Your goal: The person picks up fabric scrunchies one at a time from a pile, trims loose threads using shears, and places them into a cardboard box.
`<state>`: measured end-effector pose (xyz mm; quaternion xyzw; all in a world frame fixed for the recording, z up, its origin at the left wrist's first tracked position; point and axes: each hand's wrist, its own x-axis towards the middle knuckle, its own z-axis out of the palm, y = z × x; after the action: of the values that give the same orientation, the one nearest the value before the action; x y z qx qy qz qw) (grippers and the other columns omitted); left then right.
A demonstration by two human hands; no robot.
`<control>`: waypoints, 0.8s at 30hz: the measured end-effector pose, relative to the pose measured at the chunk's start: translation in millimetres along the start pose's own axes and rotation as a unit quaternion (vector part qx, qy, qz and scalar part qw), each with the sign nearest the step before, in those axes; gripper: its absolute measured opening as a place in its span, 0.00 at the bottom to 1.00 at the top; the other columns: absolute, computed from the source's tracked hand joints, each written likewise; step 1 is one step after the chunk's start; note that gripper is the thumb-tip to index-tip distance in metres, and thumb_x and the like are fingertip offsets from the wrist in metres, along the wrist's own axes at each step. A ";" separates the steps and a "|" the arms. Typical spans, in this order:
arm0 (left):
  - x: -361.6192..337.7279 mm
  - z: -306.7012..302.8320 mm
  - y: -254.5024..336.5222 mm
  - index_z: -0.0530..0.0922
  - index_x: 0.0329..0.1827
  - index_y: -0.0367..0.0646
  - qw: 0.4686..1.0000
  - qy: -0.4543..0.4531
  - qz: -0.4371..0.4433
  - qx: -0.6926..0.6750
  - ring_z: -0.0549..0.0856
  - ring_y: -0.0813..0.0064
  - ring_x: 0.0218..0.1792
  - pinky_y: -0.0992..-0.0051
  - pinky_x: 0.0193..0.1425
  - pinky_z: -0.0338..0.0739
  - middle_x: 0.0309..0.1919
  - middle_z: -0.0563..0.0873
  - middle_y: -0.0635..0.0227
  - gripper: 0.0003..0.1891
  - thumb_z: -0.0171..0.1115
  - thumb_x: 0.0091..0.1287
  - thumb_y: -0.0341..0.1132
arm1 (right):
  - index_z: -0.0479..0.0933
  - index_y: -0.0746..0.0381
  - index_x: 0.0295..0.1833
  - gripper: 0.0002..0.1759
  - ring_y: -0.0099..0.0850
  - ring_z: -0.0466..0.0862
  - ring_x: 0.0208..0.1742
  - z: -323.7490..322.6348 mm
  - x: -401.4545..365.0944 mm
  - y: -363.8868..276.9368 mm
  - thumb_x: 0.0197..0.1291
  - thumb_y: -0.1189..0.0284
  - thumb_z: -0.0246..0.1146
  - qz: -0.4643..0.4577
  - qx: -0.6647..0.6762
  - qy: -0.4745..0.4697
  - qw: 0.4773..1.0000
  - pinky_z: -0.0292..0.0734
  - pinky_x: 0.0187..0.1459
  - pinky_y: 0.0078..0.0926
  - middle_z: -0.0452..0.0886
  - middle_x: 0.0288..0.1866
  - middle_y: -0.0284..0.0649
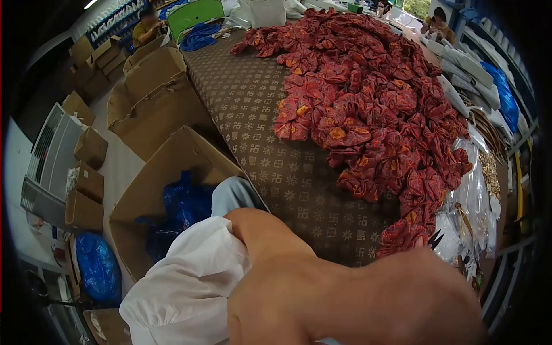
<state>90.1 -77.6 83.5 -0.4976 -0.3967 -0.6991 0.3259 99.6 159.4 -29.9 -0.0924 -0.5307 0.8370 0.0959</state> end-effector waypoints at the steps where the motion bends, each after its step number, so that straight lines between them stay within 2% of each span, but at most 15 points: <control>1: -2.5 9.4 -7.8 0.70 0.34 0.38 1.000 0.002 0.000 -0.002 0.73 0.75 0.33 0.80 0.35 0.68 0.34 0.74 0.62 0.11 0.42 0.67 0.35 | 0.71 0.65 0.40 0.07 0.24 0.76 0.38 -10.0 2.2 4.4 0.57 0.74 0.56 -0.003 0.002 -0.004 1.000 0.71 0.43 0.23 0.76 0.38 0.36; 8: 2.0 4.3 -11.5 0.69 0.33 0.38 1.000 0.017 0.008 -0.010 0.73 0.76 0.32 0.81 0.32 0.68 0.34 0.74 0.62 0.09 0.43 0.67 0.34 | 0.70 0.65 0.42 0.08 0.24 0.76 0.39 -16.2 2.1 6.7 0.57 0.74 0.56 0.012 0.001 0.015 1.000 0.72 0.43 0.23 0.75 0.38 0.35; 9: -2.1 0.3 1.6 0.69 0.32 0.38 1.000 0.021 0.007 -0.012 0.73 0.76 0.32 0.82 0.32 0.68 0.35 0.74 0.62 0.09 0.43 0.67 0.34 | 0.70 0.65 0.42 0.09 0.24 0.76 0.39 48.3 -12.9 -22.5 0.57 0.74 0.56 0.017 -0.001 0.020 1.000 0.72 0.44 0.23 0.75 0.38 0.35; 10: 0.7 6.6 -12.6 0.69 0.32 0.38 1.000 0.024 0.005 -0.015 0.73 0.76 0.31 0.82 0.31 0.69 0.35 0.74 0.62 0.09 0.43 0.67 0.34 | 0.69 0.66 0.42 0.09 0.24 0.76 0.39 48.9 -13.1 -22.6 0.57 0.74 0.56 0.021 -0.003 0.027 0.999 0.72 0.44 0.23 0.75 0.38 0.35; 11: 2.1 13.5 -25.8 0.68 0.32 0.38 0.999 0.029 -0.001 -0.023 0.73 0.76 0.31 0.82 0.31 0.69 0.35 0.74 0.62 0.09 0.44 0.67 0.33 | 0.69 0.66 0.42 0.09 0.24 0.76 0.39 -2.1 -2.4 0.9 0.57 0.74 0.56 0.024 -0.004 0.034 0.999 0.72 0.44 0.23 0.75 0.38 0.35; 12: 14.3 2.5 -37.1 0.68 0.32 0.38 0.999 0.034 -0.009 -0.037 0.73 0.76 0.31 0.82 0.31 0.69 0.35 0.74 0.62 0.09 0.44 0.67 0.33 | 0.70 0.66 0.43 0.10 0.24 0.76 0.39 -7.6 0.3 3.5 0.57 0.74 0.57 0.005 -0.019 0.022 1.000 0.72 0.44 0.23 0.75 0.39 0.35; 14: 2.9 19.3 -43.4 0.68 0.32 0.38 0.994 0.048 -0.039 -0.089 0.74 0.76 0.31 0.82 0.30 0.69 0.35 0.74 0.62 0.08 0.44 0.67 0.33 | 0.70 0.66 0.44 0.11 0.23 0.76 0.39 -8.6 -0.8 0.0 0.56 0.75 0.57 -0.009 -0.038 0.019 0.999 0.72 0.44 0.23 0.76 0.39 0.35; 15: -3.2 20.3 -55.2 0.70 0.34 0.38 0.974 0.050 -0.194 -0.102 0.74 0.80 0.32 0.82 0.34 0.68 0.34 0.75 0.65 0.08 0.49 0.65 0.34 | 0.70 0.67 0.45 0.11 0.23 0.76 0.39 -13.1 1.1 0.6 0.56 0.75 0.57 -0.006 -0.040 0.023 0.999 0.72 0.43 0.22 0.76 0.40 0.35; 16: -10.9 16.7 -71.2 0.71 0.36 0.38 0.932 0.042 -0.342 -0.115 0.73 0.83 0.34 0.81 0.38 0.68 0.33 0.76 0.67 0.08 0.54 0.63 0.35 | 0.69 0.66 0.46 0.12 0.25 0.77 0.41 -17.7 3.3 3.1 0.56 0.75 0.56 -0.021 -0.028 0.012 0.999 0.72 0.45 0.24 0.76 0.41 0.36; 17: -17.4 12.2 -87.5 0.71 0.38 0.38 0.897 -0.026 -0.435 -0.080 0.73 0.83 0.37 0.82 0.42 0.68 0.37 0.76 0.67 0.09 0.51 0.65 0.36 | 0.69 0.66 0.48 0.13 0.27 0.77 0.43 -20.8 3.6 2.8 0.57 0.76 0.56 -0.038 -0.019 0.001 0.999 0.73 0.46 0.25 0.76 0.43 0.38; 18: -25.6 11.8 -101.8 0.71 0.41 0.38 0.852 -0.104 -0.512 -0.041 0.72 0.82 0.41 0.82 0.46 0.68 0.42 0.75 0.66 0.11 0.48 0.66 0.37 | 0.70 0.66 0.45 0.11 0.23 0.76 0.40 -17.1 2.1 -0.5 0.56 0.76 0.57 -0.041 -0.008 0.013 0.999 0.72 0.43 0.22 0.76 0.40 0.35; 21: -60.7 39.3 -127.0 0.72 0.44 0.37 0.828 -0.130 -0.536 -0.100 0.72 0.85 0.43 0.83 0.48 0.67 0.41 0.76 0.69 0.13 0.51 0.65 0.38 | 0.71 0.65 0.42 0.08 0.18 0.75 0.35 -16.1 -0.1 -4.6 0.55 0.77 0.58 -0.052 -0.011 0.038 0.998 0.70 0.39 0.16 0.75 0.35 0.32; 22: -68.9 48.5 -129.1 0.73 0.45 0.37 0.838 -0.149 -0.518 -0.082 0.74 0.85 0.40 0.84 0.43 0.69 0.37 0.78 0.72 0.13 0.53 0.64 0.38 | 0.72 0.65 0.41 0.08 0.17 0.74 0.35 -13.2 -1.3 -7.4 0.55 0.75 0.59 -0.054 -0.021 0.036 0.998 0.69 0.37 0.15 0.75 0.33 0.31; 23: -71.3 52.6 -131.4 0.73 0.45 0.37 0.831 -0.159 -0.523 -0.098 0.74 0.85 0.40 0.84 0.43 0.69 0.37 0.78 0.72 0.13 0.53 0.64 0.38 | 0.72 0.65 0.40 0.08 0.17 0.74 0.35 -13.9 -1.7 -7.6 0.54 0.75 0.59 -0.061 -0.036 0.039 0.997 0.69 0.37 0.15 0.75 0.33 0.31; 24: -71.5 52.4 -132.6 0.73 0.45 0.37 0.801 -0.235 -0.545 -0.075 0.75 0.85 0.37 0.85 0.42 0.70 0.36 0.78 0.72 0.13 0.53 0.63 0.37 | 0.73 0.65 0.39 0.07 0.16 0.74 0.34 -14.0 -1.7 -7.4 0.54 0.74 0.60 -0.066 -0.051 0.040 0.996 0.69 0.37 0.15 0.76 0.33 0.31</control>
<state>21.2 35.5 -5.3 -0.3713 -0.6136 -0.6502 -0.2505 105.3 174.2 -29.0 -0.0950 -0.5735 0.7963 0.1673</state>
